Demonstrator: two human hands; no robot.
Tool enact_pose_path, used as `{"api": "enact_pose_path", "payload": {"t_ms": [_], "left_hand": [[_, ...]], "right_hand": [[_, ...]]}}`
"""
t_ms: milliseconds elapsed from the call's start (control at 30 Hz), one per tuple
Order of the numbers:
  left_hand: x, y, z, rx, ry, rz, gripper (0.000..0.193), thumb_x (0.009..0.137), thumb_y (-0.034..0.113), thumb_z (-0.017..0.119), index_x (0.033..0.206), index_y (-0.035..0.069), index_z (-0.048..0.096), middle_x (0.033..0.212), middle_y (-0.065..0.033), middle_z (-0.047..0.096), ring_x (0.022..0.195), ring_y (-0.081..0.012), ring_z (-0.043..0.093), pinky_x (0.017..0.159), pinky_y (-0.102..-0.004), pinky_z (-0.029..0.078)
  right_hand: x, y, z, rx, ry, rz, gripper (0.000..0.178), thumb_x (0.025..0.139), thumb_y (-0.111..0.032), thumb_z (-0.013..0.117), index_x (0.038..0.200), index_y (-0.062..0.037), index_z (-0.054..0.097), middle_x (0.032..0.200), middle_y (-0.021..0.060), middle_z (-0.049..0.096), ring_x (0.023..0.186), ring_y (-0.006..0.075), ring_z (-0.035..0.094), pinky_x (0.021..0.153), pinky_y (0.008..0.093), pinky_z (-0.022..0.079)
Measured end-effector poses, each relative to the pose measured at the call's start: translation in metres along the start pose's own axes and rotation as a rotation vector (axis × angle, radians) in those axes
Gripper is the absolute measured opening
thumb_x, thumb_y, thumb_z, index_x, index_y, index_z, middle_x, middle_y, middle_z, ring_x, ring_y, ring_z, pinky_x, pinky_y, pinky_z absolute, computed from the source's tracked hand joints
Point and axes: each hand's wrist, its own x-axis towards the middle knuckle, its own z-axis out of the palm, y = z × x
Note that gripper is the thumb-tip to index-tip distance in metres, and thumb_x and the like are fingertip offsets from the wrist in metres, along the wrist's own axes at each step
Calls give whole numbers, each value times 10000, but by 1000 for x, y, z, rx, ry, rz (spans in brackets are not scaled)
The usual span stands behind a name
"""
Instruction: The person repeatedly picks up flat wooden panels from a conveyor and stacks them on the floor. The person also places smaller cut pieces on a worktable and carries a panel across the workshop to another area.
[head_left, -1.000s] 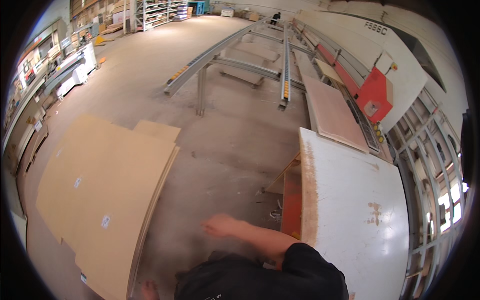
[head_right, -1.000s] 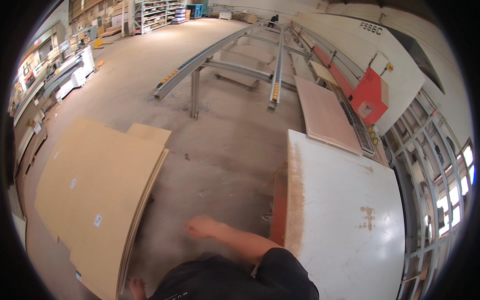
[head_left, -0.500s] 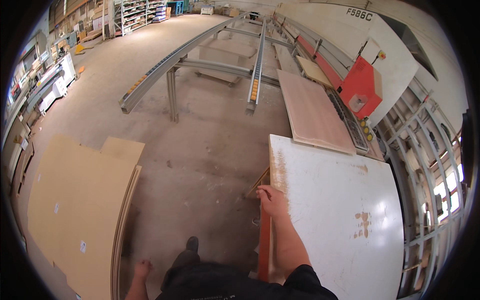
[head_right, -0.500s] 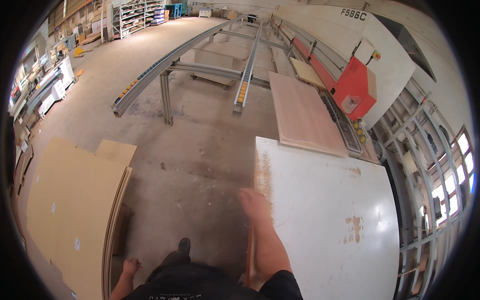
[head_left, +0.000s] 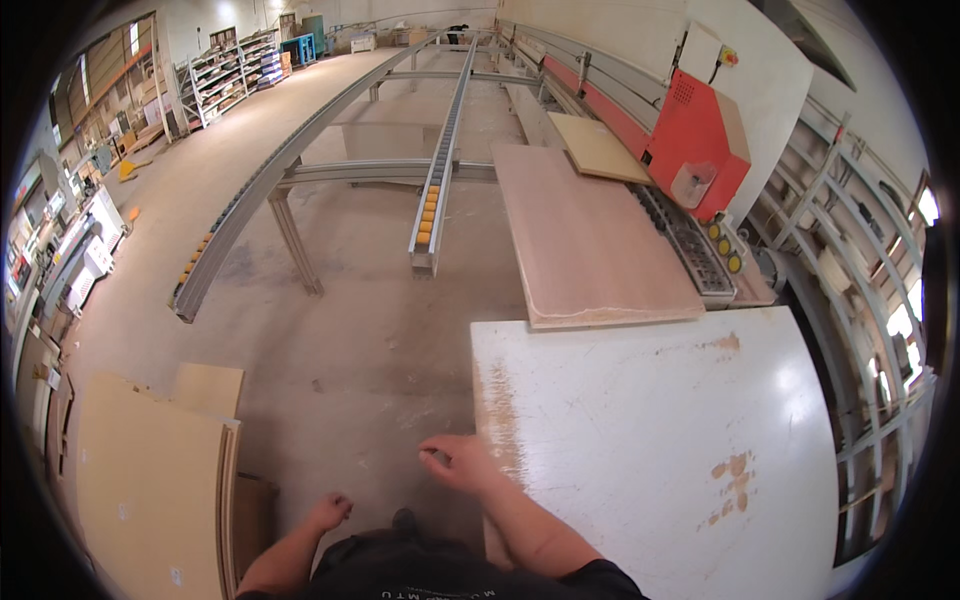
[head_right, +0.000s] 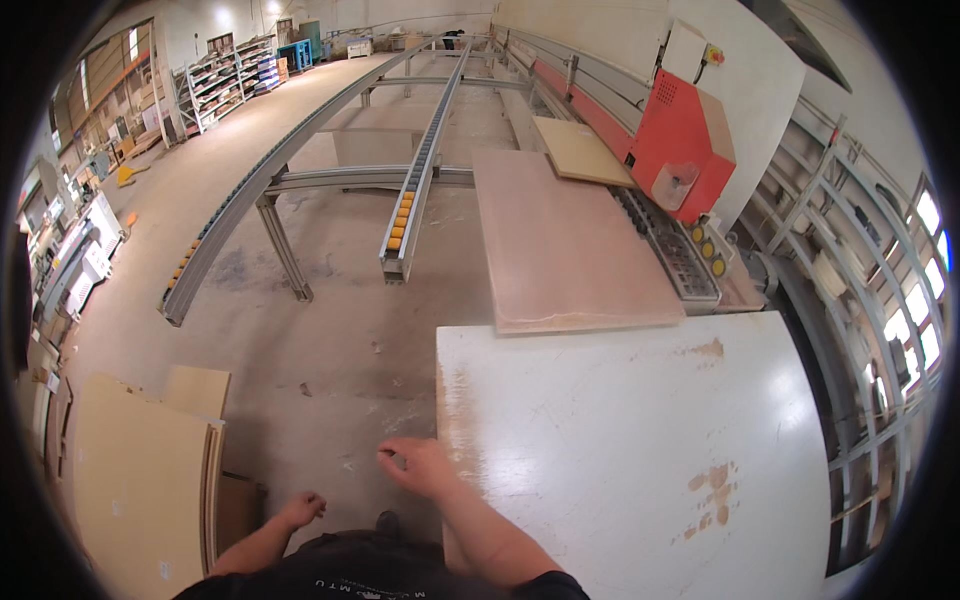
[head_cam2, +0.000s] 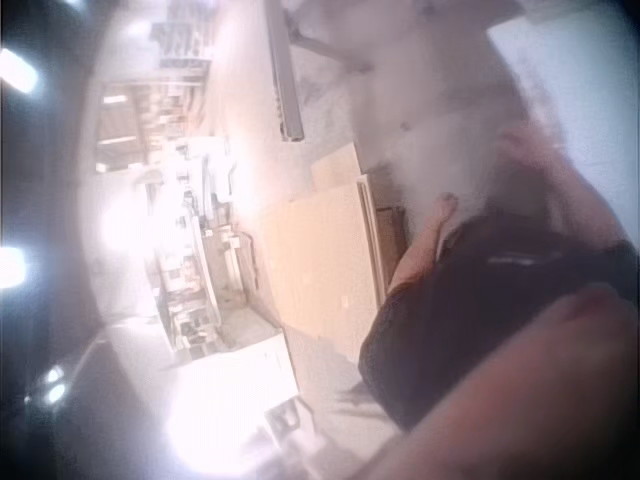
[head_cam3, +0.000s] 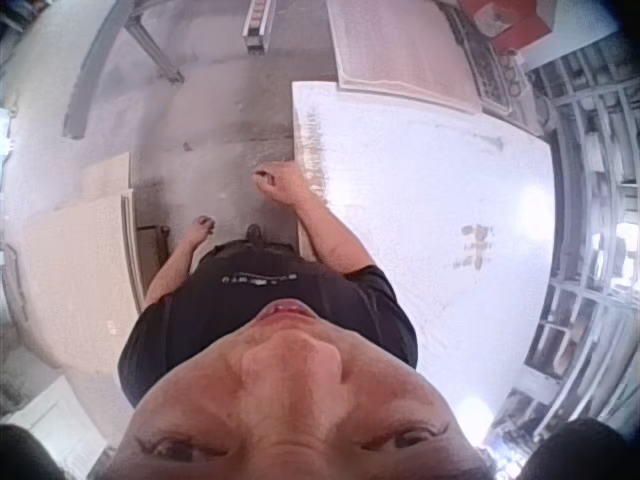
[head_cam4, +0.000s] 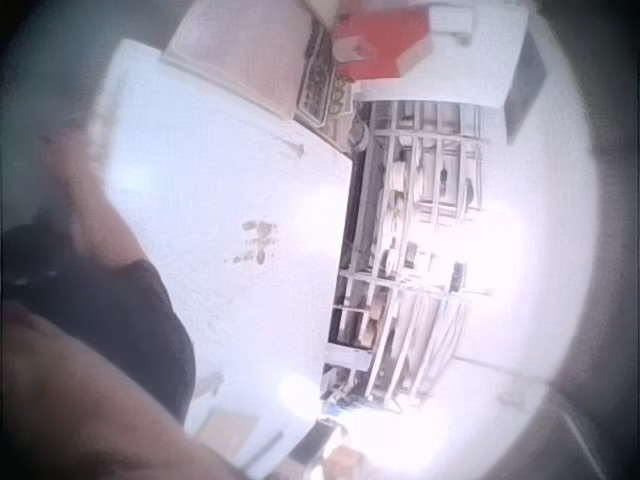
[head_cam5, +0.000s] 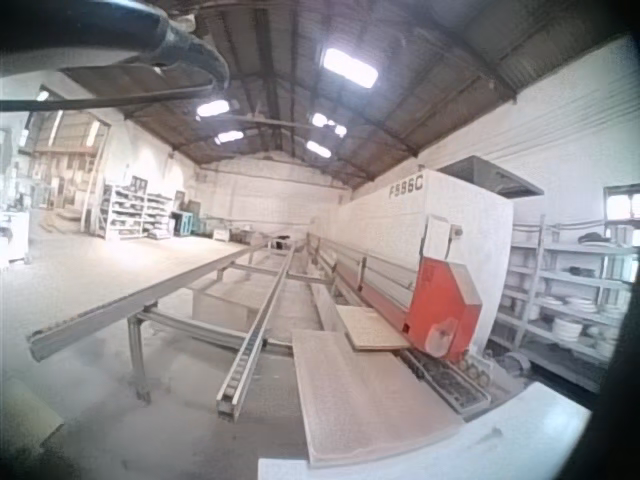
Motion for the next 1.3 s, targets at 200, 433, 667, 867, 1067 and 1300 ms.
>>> {"api": "enact_pose_path", "payload": {"t_ms": [200,433,667,867,1067,1300], "left_hand": [[81,93,9,125,-46,257,279,890,235,595,985,-21,651,857,-123,695,763,-218,687,726,-354,540],[102,78,22,229,-100,219,270,889,240,607,981,-7,668,844,-110,694,735,-206,687,698,-348,545],[72,-12,24,165,-70,-2,299,848,245,630,957,-31,662,775,-142,689,685,-224,676,673,-380,546],[45,-57,17,-39,41,-33,230,850,187,618,893,-37,642,772,-134,674,667,-213,668,637,-357,548],[30,-47,20,-70,-13,-20,222,872,173,594,904,-43,636,791,-129,670,669,-211,665,631,-345,544],[13,-19,18,-27,-37,-11,237,884,185,601,923,-47,629,793,-132,663,672,-223,664,628,-352,544]], "right_hand": [[-3,2,-3,-9,-107,93,217,850,-216,684,1017,-77,698,840,111,700,601,224,630,573,337,511],[-2,5,2,-58,-122,66,266,870,-267,661,1045,-69,693,864,137,702,769,262,696,708,354,550],[-4,6,5,-119,-155,51,279,859,-279,655,1050,-79,695,859,124,705,768,280,690,706,366,547],[-6,0,6,-105,-195,51,260,851,-268,624,1026,-87,689,832,128,700,770,329,675,707,406,542],[-10,-7,9,-81,-175,0,250,853,-260,640,1021,-83,695,853,129,699,745,300,681,669,383,536],[-8,33,-60,194,383,128,161,865,-84,570,972,-12,668,817,72,678,708,142,635,656,297,508]]}}
